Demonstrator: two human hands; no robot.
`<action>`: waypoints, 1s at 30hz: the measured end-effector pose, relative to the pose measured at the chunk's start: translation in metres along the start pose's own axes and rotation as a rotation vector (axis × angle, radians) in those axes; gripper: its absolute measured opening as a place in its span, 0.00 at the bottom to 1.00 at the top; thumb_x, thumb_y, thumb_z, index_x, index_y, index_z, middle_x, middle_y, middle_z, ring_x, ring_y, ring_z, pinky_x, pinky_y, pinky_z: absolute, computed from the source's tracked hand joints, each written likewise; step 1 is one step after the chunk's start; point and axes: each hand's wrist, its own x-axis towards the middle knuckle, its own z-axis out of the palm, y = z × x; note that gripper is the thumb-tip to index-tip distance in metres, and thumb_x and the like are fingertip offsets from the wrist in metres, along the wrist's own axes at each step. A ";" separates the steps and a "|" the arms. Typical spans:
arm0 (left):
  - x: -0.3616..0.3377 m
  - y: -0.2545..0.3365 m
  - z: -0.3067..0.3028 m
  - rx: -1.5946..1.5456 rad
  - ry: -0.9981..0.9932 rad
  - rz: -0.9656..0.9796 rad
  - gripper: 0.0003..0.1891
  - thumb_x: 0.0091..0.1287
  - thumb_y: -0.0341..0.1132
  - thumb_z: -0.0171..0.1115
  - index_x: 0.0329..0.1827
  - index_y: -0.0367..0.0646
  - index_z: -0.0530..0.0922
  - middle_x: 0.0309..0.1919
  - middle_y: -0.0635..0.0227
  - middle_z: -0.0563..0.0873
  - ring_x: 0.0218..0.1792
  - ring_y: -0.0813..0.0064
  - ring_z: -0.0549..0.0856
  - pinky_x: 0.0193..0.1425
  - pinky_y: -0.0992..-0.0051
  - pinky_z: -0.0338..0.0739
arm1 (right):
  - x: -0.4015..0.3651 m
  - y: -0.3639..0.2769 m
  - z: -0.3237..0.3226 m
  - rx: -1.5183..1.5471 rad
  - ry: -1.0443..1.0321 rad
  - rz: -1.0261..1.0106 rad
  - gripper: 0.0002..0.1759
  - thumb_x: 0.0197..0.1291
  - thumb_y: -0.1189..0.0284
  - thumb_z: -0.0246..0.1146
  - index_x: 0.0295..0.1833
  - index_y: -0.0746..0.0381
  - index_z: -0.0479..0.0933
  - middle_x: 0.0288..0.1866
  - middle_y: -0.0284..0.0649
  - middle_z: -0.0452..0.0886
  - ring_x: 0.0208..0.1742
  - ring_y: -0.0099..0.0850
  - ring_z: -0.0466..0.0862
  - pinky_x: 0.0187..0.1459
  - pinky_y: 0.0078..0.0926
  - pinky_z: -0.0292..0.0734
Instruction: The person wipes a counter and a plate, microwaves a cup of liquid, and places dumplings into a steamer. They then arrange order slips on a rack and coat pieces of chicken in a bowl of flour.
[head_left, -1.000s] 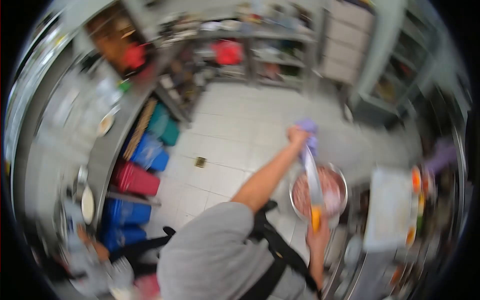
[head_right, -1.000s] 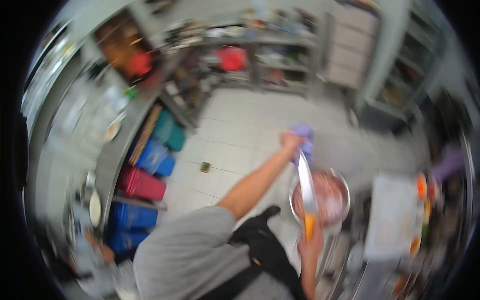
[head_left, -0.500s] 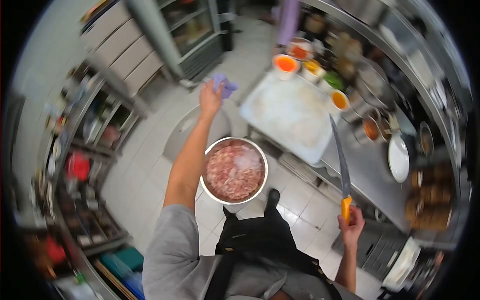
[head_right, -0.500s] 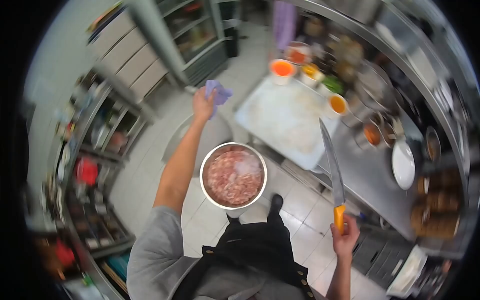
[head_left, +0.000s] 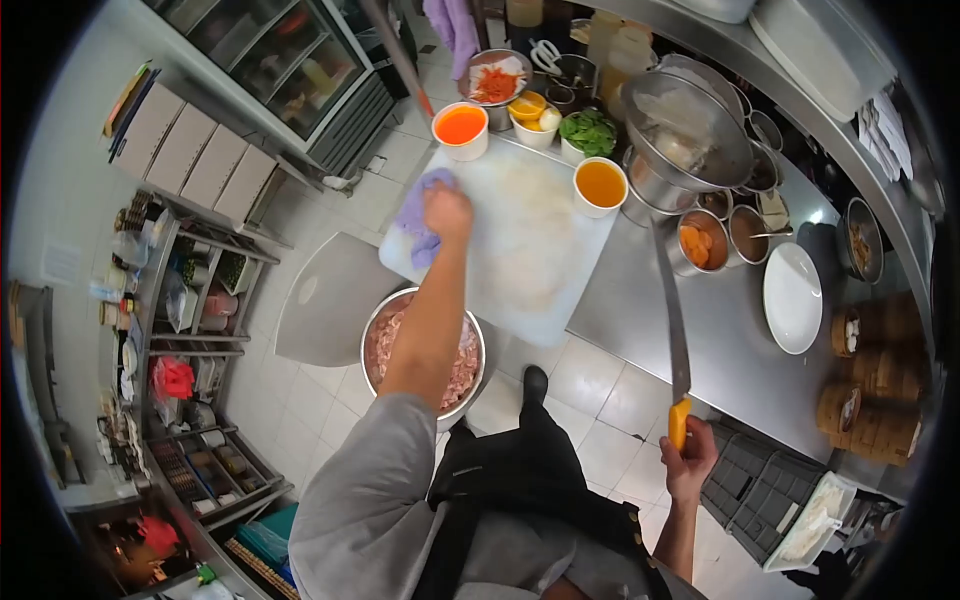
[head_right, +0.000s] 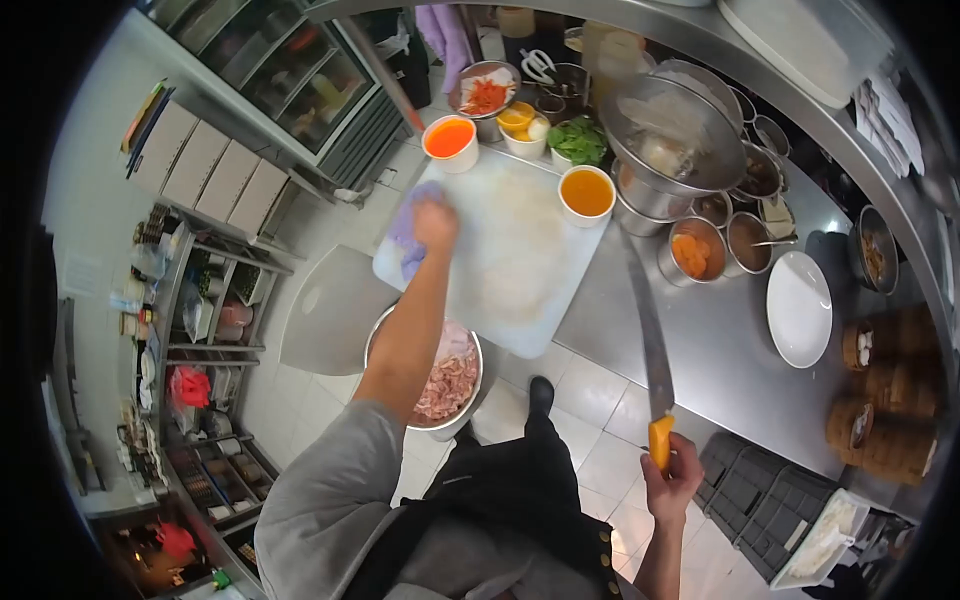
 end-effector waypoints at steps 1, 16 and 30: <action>-0.003 0.014 0.021 0.102 -0.026 0.116 0.22 0.63 0.43 0.58 0.57 0.43 0.75 0.52 0.46 0.75 0.46 0.48 0.80 0.48 0.56 0.76 | 0.007 -0.001 0.003 -0.001 -0.023 -0.036 0.22 0.47 0.85 0.66 0.51 0.68 0.72 0.25 0.33 0.76 0.22 0.15 0.74 0.23 0.11 0.65; -0.045 -0.121 -0.116 -0.058 -0.071 0.240 0.16 0.62 0.42 0.59 0.45 0.39 0.80 0.45 0.51 0.81 0.41 0.50 0.83 0.49 0.57 0.76 | 0.204 -0.045 0.223 -0.523 -0.340 -0.542 0.19 0.47 0.72 0.63 0.48 0.62 0.75 0.42 0.50 0.81 0.43 0.50 0.81 0.45 0.41 0.78; -0.214 0.028 -0.015 -0.030 -0.411 0.483 0.23 0.56 0.32 0.59 0.56 0.35 0.70 0.42 0.48 0.77 0.36 0.46 0.81 0.41 0.54 0.77 | 0.191 -0.053 0.206 -0.286 -0.251 -0.751 0.15 0.51 0.71 0.66 0.45 0.65 0.79 0.44 0.49 0.78 0.44 0.44 0.80 0.48 0.38 0.77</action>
